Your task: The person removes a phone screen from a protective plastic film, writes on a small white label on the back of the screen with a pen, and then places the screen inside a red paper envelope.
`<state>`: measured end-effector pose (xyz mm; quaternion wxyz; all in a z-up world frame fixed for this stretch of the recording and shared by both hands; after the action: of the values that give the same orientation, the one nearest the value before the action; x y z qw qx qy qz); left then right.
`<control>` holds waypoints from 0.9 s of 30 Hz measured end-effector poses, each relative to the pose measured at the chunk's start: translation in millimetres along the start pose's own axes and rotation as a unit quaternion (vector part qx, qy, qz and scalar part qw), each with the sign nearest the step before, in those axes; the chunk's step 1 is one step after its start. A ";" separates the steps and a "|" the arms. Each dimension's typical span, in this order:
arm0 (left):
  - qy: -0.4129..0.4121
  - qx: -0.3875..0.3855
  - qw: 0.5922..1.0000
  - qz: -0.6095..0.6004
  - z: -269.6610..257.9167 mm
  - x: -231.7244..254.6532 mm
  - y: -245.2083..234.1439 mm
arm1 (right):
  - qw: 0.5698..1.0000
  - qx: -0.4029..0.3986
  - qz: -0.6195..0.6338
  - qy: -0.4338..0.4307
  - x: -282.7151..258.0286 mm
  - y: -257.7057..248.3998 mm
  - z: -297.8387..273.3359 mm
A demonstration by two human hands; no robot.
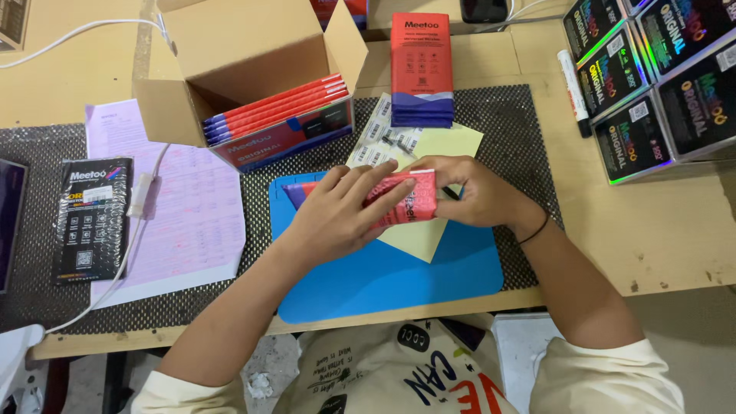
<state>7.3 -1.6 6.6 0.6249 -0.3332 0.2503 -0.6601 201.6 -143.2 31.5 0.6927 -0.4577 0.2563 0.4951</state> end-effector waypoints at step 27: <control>-0.271 -0.124 0.834 -0.464 -12.2 13.1 10.1 | 0.916 0.293 -0.210 -0.178 22.8 13.4 -9.4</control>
<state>4.8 -16.6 -7.2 0.2416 -0.6506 -0.0334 -0.7192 198.9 -140.1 3.8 0.9179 -0.1819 0.1600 0.3144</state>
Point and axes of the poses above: each hand's wrist, its own z-axis towards the middle knuckle, its own y-axis out of the palm, x = y × z, the point moved 1 cm from there along z, towards the middle knuckle, and after that the axes turned 14 degrees about -y, right-handed, at the moved point
